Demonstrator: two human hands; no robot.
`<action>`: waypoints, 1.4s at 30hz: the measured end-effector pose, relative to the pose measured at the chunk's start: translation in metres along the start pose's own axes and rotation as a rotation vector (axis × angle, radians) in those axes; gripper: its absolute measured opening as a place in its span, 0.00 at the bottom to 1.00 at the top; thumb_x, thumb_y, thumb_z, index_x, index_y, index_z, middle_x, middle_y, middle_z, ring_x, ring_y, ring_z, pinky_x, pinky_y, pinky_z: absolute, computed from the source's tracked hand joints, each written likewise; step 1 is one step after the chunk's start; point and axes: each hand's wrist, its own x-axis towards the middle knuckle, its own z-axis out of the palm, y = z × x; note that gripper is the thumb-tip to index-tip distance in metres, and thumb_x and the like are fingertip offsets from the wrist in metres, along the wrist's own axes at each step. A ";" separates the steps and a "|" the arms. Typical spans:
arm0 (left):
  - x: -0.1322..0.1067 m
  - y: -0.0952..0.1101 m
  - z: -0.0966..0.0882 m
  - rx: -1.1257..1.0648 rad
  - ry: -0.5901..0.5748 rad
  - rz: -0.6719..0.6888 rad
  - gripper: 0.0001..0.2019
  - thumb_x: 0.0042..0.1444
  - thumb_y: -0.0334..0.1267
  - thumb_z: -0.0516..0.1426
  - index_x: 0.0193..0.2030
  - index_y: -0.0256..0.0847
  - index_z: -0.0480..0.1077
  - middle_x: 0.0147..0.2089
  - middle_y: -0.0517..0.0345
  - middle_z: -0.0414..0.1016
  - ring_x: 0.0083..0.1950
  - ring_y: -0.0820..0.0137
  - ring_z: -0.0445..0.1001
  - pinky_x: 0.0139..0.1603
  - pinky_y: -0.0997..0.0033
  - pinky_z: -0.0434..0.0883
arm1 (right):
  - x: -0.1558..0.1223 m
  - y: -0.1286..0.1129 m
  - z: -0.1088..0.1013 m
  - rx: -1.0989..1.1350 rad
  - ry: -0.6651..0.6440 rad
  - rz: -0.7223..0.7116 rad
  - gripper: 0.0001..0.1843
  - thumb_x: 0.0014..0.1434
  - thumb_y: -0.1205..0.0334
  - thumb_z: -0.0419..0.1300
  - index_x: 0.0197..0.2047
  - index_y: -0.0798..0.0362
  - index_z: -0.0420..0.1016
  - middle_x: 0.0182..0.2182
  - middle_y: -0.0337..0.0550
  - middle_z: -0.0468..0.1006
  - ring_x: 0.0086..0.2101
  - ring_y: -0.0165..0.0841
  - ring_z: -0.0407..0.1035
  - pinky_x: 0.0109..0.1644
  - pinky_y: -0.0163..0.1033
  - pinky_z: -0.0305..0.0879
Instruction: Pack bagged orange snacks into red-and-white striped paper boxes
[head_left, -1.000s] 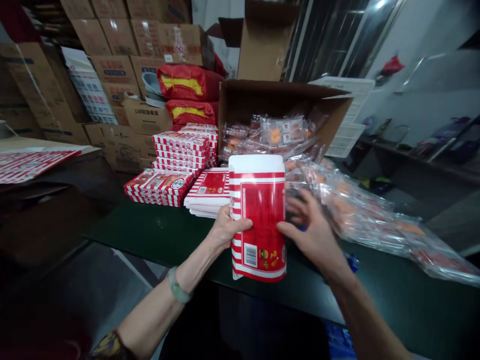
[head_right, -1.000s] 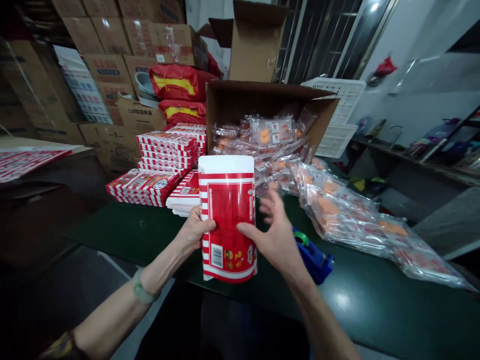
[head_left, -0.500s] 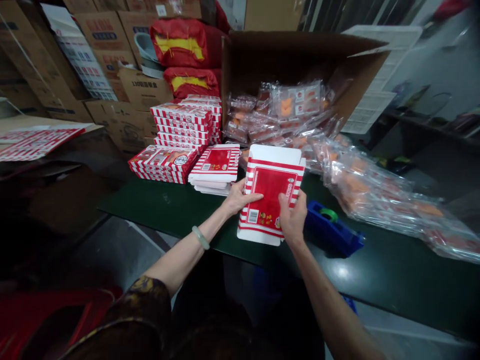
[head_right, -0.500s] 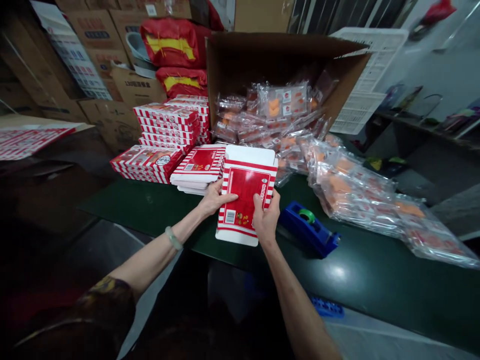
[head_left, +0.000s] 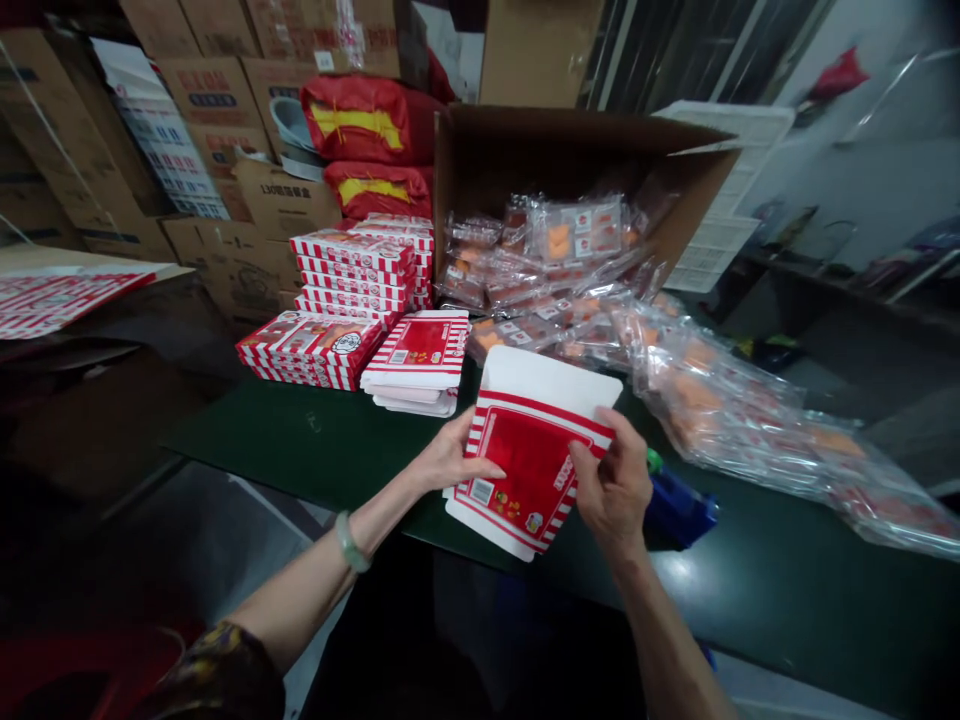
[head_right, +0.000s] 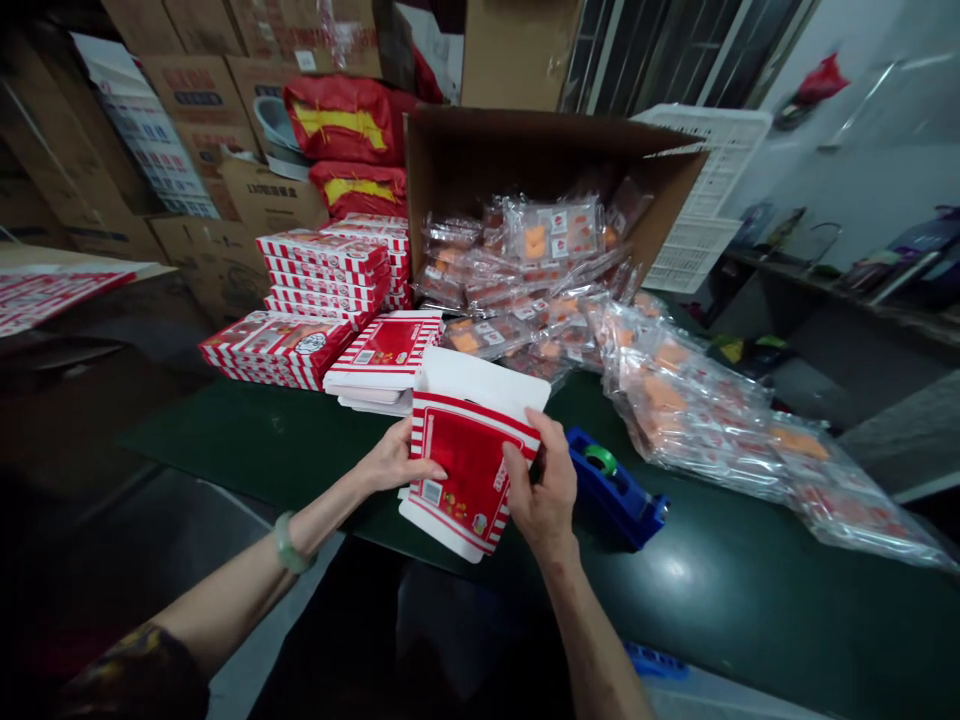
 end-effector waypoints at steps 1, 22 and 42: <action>-0.001 0.005 0.002 0.024 0.090 0.091 0.38 0.39 0.46 0.68 0.56 0.38 0.62 0.47 0.48 0.75 0.44 0.61 0.76 0.42 0.65 0.75 | -0.001 -0.001 0.000 -0.023 0.002 -0.061 0.24 0.55 0.68 0.60 0.56 0.49 0.64 0.46 0.48 0.72 0.39 0.34 0.72 0.42 0.41 0.72; -0.005 0.081 0.013 -0.291 0.432 0.104 0.07 0.54 0.31 0.58 0.40 0.41 0.73 0.32 0.59 0.75 0.31 0.75 0.73 0.35 0.76 0.71 | 0.061 -0.061 -0.035 0.117 -0.506 0.176 0.05 0.57 0.66 0.58 0.38 0.51 0.74 0.32 0.40 0.72 0.30 0.28 0.69 0.30 0.31 0.66; -0.006 0.089 0.023 0.223 0.557 0.199 0.07 0.55 0.39 0.59 0.35 0.39 0.74 0.30 0.59 0.76 0.31 0.74 0.72 0.34 0.75 0.68 | 0.051 -0.072 -0.032 -0.203 -0.406 -0.023 0.07 0.61 0.61 0.55 0.38 0.52 0.74 0.30 0.40 0.79 0.27 0.30 0.72 0.30 0.34 0.68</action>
